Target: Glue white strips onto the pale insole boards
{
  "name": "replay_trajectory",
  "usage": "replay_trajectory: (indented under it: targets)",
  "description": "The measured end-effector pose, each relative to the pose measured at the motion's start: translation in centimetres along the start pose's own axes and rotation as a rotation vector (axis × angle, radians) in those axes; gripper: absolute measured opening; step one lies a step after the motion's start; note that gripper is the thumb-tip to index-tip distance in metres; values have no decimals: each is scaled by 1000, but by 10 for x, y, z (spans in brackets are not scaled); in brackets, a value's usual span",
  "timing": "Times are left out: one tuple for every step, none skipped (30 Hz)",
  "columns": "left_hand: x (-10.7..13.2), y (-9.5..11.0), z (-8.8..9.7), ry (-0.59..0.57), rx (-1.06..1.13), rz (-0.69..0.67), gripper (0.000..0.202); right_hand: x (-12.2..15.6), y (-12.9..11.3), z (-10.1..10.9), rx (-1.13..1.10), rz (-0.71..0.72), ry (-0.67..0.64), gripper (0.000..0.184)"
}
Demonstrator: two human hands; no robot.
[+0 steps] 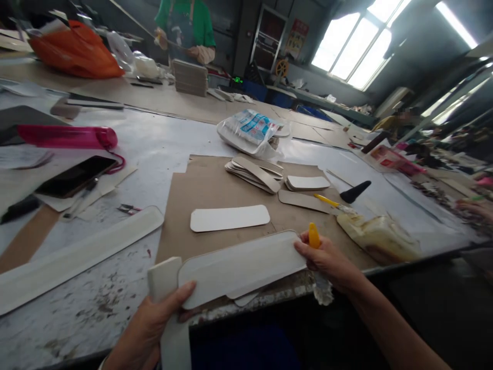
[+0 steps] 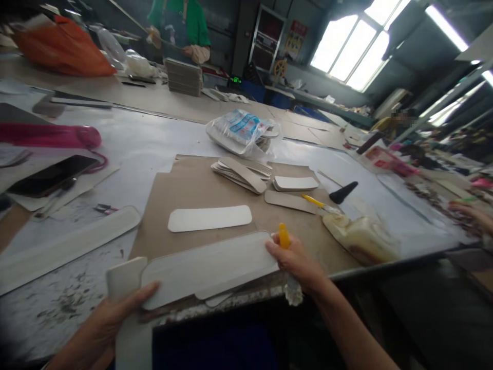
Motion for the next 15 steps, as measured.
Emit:
replay_trajectory:
  targets:
    - [0, 0, 4, 29, 2, 29, 36, -1, 0, -6, 12, 12, -11, 37]
    - [-2, -1, 9, 61, 8, 60, 38, -1, 0, -11, 24, 23, -21, 36]
    - [-3, -2, 14, 89, 15, 82, 41, -2, 0, -16, 35, 35, -31, 35]
    - [-6, -2, 19, 111, 22, 95, 44, -2, 0, -19, 45, 46, -45, 35]
    - [-8, -3, 23, 124, 25, 98, 48, -3, 0, -22, 52, 57, -57, 34]
    - [-9, -3, 26, 132, 25, 91, 50, -3, 0, -24, 59, 67, -66, 33]
    - [-11, -4, 28, 135, 24, 79, 52, -3, 0, -26, 67, 76, -74, 32]
    - [-12, -4, 30, 137, 24, 63, 53, -2, 0, -27, 77, 85, -77, 31]
    - [-12, -5, 31, 141, 24, 47, 54, -2, -1, -28, 88, 93, -78, 30]
    - [-13, -5, 32, 149, 24, 35, 55, -2, -2, -28, 95, 101, -75, 30]
    - [-13, -5, 33, 163, 27, 26, 55, -2, -4, -29, 98, 107, -71, 30]
    - [-13, -5, 34, 167, 34, 28, 57, -2, -6, -29, 98, 108, -66, 30]
    - [-13, -5, 34, 165, 42, 37, 58, -2, -7, -30, 91, 107, -62, 31]
    - [-12, -4, 34, 161, 49, 51, 59, -2, -9, -30, 80, 105, -61, 31]
    - [-11, -2, 33, 149, 57, 69, 60, -2, -11, -31, 66, 99, -65, 31]
Point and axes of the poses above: each hand's wrist, its own x-axis away from the middle knuckle, its own z-axis out of the back of the hand, y = z × x, the point moved 4 cm from there along -x, towards the middle knuckle, and after that the axes turned 14 degrees about z, right-handed, at the moved point
